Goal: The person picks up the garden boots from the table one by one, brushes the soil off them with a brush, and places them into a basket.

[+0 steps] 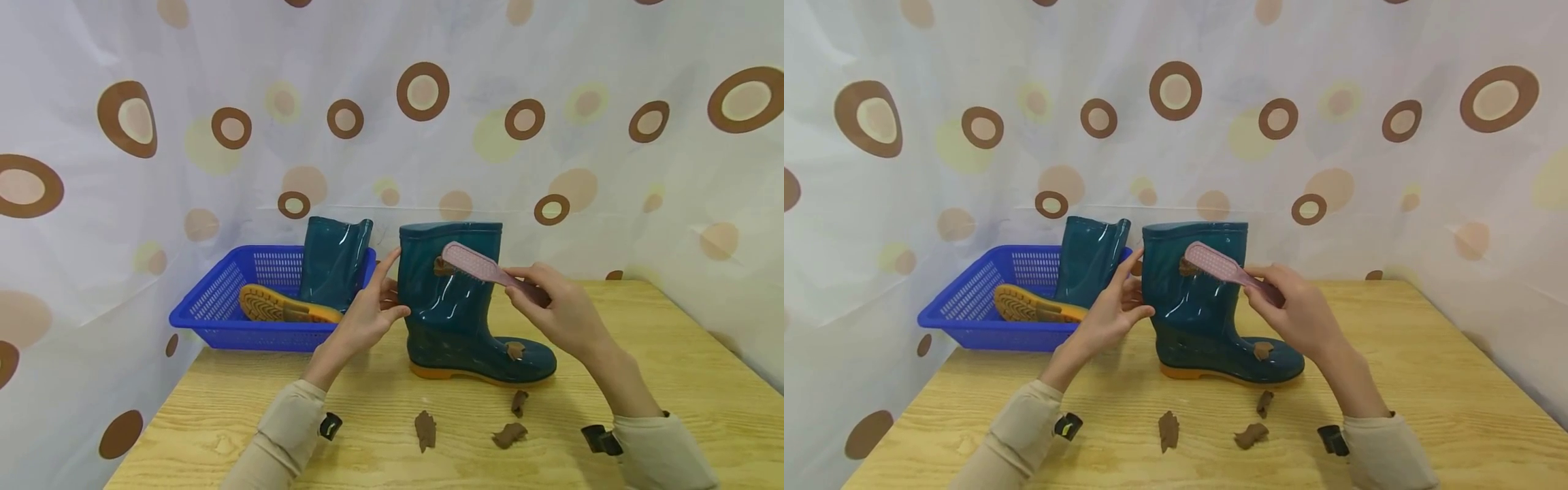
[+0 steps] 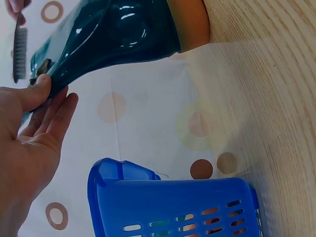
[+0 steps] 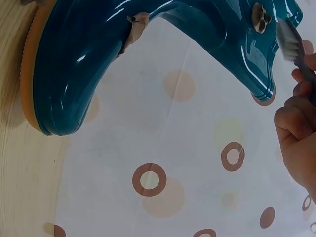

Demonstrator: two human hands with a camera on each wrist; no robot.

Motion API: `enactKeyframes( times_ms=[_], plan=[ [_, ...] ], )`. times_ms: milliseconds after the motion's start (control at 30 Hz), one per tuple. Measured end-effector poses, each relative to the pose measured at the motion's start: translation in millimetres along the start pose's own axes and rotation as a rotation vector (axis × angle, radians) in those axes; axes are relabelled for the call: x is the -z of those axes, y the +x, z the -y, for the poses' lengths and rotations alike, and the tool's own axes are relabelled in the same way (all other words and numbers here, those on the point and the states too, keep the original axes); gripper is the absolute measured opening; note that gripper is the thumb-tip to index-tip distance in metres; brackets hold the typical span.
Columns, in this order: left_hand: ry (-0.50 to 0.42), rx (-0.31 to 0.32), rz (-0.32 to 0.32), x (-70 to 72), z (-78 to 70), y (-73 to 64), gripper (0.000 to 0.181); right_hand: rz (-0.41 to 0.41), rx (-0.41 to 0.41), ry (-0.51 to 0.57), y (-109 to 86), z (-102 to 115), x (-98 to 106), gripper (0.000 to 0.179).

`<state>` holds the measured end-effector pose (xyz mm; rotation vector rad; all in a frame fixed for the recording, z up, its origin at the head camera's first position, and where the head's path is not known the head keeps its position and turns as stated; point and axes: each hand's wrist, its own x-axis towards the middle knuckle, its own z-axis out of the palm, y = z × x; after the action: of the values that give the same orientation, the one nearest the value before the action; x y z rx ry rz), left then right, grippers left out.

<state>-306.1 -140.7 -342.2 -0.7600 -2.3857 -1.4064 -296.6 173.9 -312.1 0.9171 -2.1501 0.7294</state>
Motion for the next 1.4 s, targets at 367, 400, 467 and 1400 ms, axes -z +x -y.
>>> enactKeyframes(
  times_ms=[367, 400, 467, 1400],
  plan=[
    [-0.025, -0.012, 0.043, 3.6, -1.7, 1.1, 0.098, -0.026, 0.01, -0.014, 3.1, 6.1, -7.8, 0.04],
    [-0.026, -0.015, 0.048, 3.6, -1.3, 0.8, 0.098, -0.015, 0.007, -0.016, 2.7, 6.4, -8.7, 0.039],
    [-0.025, -0.016, 0.055, 3.4, -0.3, 0.3, 0.098, 0.014, 0.003, -0.018, 1.9, 6.6, -10.2, 0.037],
    [-0.04, -0.011, 0.041, 2.7, 3.9, -2.0, 0.099, 0.176, -0.025, 0.044, -0.5, 6.2, -1.1, 0.031]
  ],
)
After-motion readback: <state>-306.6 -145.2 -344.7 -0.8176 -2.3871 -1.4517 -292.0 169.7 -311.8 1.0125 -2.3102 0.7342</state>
